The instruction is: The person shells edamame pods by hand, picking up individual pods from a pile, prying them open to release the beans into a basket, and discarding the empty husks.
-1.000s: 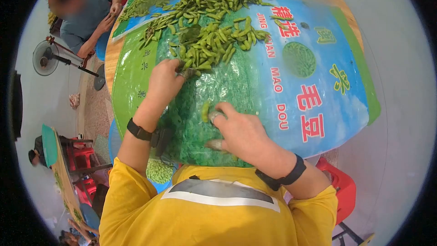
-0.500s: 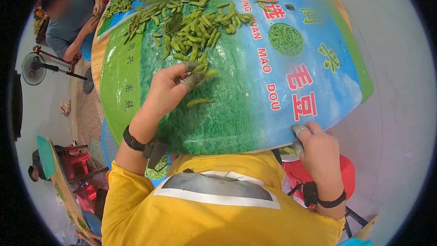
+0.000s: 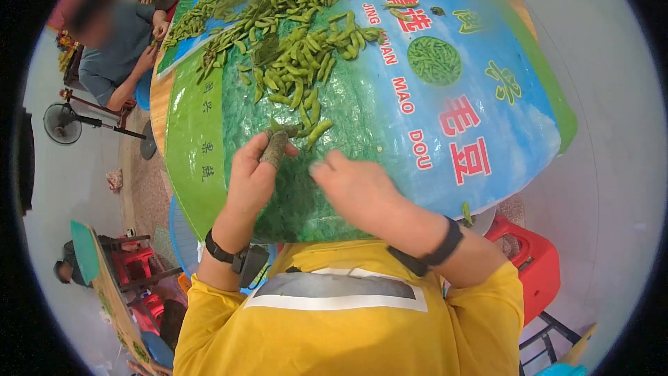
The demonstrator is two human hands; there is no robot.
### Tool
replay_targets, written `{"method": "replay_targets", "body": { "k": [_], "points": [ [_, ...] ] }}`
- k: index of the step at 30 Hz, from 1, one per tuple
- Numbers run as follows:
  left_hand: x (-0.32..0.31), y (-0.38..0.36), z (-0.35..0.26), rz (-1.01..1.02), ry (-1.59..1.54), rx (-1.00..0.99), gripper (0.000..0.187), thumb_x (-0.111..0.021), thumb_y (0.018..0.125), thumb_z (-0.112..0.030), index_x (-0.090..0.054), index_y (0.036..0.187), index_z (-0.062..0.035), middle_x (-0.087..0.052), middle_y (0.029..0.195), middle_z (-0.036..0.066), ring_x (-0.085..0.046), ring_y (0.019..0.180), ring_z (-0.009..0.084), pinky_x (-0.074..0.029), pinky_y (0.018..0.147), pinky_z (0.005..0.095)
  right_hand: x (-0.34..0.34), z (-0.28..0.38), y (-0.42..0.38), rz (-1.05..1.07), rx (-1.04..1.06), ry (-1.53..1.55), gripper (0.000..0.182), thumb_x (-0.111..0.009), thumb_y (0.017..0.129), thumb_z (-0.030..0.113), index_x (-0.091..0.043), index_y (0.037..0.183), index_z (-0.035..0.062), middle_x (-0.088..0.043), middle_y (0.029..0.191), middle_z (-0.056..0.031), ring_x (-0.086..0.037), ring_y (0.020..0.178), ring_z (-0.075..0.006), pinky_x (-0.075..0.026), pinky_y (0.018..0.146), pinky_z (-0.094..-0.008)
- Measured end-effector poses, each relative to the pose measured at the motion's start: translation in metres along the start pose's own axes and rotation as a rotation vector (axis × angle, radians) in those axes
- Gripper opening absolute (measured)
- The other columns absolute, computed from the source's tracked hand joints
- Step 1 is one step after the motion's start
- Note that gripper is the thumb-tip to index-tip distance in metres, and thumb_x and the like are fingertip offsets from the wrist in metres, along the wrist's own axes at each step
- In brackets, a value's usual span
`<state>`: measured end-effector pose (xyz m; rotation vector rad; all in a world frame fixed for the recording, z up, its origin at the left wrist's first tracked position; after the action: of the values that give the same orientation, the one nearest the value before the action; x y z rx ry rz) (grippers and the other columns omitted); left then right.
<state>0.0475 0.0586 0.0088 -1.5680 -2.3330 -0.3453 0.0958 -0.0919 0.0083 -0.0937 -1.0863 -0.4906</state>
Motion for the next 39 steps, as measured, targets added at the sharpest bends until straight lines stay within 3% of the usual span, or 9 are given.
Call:
{"method": "replay_targets", "body": {
  "k": [2, 5, 12, 14, 17, 22, 33, 35, 39],
  "points": [
    [-0.006, -0.001, -0.008, 0.018, -0.010, 0.085, 0.019, -0.047, 0.088, -0.009, -0.061, 0.097, -0.0010, -0.064, 0.080, 0.003, -0.055, 0.075, 0.0101, -0.044, 0.070, 0.0245, 0.015, -0.017, -0.033, 0.091, -0.118, 0.038, 0.024, -0.059, 0.073, 0.008, -0.056, 0.097, 0.0079, -0.053, 0.090, -0.0105, -0.059, 0.074, -0.0307, -0.050, 0.060, -0.0388],
    [-0.026, -0.001, -0.007, 0.232, -0.292, 0.196, 0.019, -0.050, 0.089, -0.015, -0.063, 0.097, -0.0039, -0.058, 0.073, -0.004, -0.035, 0.051, 0.0003, -0.026, 0.046, 0.0165, 0.040, -0.043, -0.093, 0.053, -0.312, 0.036, 0.026, -0.061, 0.073, 0.008, -0.059, 0.099, 0.0102, -0.056, 0.089, -0.0108, -0.059, 0.076, -0.0319, -0.049, 0.063, -0.0399],
    [-0.046, -0.003, -0.012, 0.346, -0.408, 0.258, 0.018, -0.048, 0.090, -0.013, -0.063, 0.094, -0.0029, -0.057, 0.072, -0.002, -0.047, 0.064, 0.0052, -0.038, 0.059, 0.0200, 0.092, -0.049, -0.160, 0.020, -0.833, -0.379, 0.030, -0.061, 0.074, 0.006, -0.058, 0.104, 0.0053, -0.058, 0.087, -0.0163, -0.059, 0.079, -0.0342, -0.049, 0.068, -0.0404],
    [-0.051, -0.007, -0.010, 0.351, -0.621, 0.408, 0.018, -0.049, 0.090, -0.014, -0.063, 0.096, -0.0045, -0.056, 0.073, -0.003, -0.042, 0.058, 0.0030, -0.033, 0.051, 0.0179, 0.093, -0.043, -0.136, -0.322, -0.511, -0.096, 0.034, -0.060, 0.078, 0.008, -0.054, 0.111, 0.0013, -0.059, 0.094, -0.0211, -0.059, 0.085, -0.0362, -0.048, 0.074, -0.0401],
    [-0.049, -0.016, -0.017, 0.398, -0.639, 0.401, 0.017, -0.050, 0.091, -0.016, -0.063, 0.097, -0.0059, -0.056, 0.071, -0.003, -0.039, 0.056, 0.0010, -0.028, 0.047, 0.0165, 0.064, -0.042, -0.098, -0.109, -0.544, 0.566, 0.040, -0.051, 0.081, 0.005, -0.046, 0.121, -0.0001, -0.061, 0.093, -0.0167, -0.062, 0.080, -0.0267, -0.048, 0.072, -0.0368],
    [-0.038, -0.025, -0.018, 0.379, -0.440, 0.348, 0.017, -0.051, 0.090, -0.017, -0.063, 0.094, -0.0051, -0.055, 0.068, -0.003, -0.041, 0.057, 0.0020, -0.031, 0.049, 0.0179, 0.042, -0.021, -0.043, 0.104, -0.477, 0.956, 0.044, -0.045, 0.082, 0.004, -0.043, 0.125, 0.0020, -0.062, 0.081, -0.0068, -0.059, 0.060, -0.0126, -0.049, 0.054, -0.0260],
    [-0.045, -0.023, -0.018, 0.366, -0.317, 0.072, 0.011, -0.057, 0.086, -0.013, -0.061, 0.084, -0.0022, -0.054, 0.068, 0.001, -0.049, 0.060, 0.0097, -0.039, 0.054, 0.0240, 0.038, -0.012, -0.029, 0.039, -0.281, 0.922, 0.039, -0.053, 0.079, 0.003, -0.048, 0.118, 0.0014, -0.063, 0.083, -0.0095, -0.061, 0.073, -0.0142, -0.047, 0.066, -0.0277],
    [-0.039, -0.023, -0.030, 0.179, 0.087, -0.303, 0.008, -0.059, 0.082, -0.010, -0.060, 0.085, -0.0023, -0.055, 0.068, 0.009, -0.052, 0.058, 0.0190, -0.041, 0.054, 0.0282, 0.035, -0.013, -0.029, 0.011, -0.328, 0.933, 0.038, -0.053, 0.080, 0.004, -0.048, 0.118, 0.0021, -0.062, 0.084, -0.0096, -0.059, 0.073, -0.0146, -0.048, 0.068, -0.0287],
    [-0.039, -0.025, -0.035, 0.118, 0.342, -0.438, 0.008, -0.061, 0.078, -0.008, -0.060, 0.084, -0.0023, -0.054, 0.070, 0.015, -0.051, 0.057, 0.0271, -0.041, 0.052, 0.0317, 0.025, -0.018, -0.025, -0.011, -0.289, 1.016, 0.039, -0.051, 0.082, 0.005, -0.048, 0.120, 0.0043, -0.060, 0.082, -0.0065, -0.055, 0.064, -0.0117, -0.046, 0.060, -0.0257]
  ]
}}
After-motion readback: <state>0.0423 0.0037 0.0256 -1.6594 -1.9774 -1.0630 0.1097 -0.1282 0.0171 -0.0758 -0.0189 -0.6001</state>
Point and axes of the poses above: each hand's wrist, its own y-axis towards the middle knuckle, its own x-axis out of the back of the hand, z = x × y, the point moved 5 cm from there along y, towards the middle knuckle
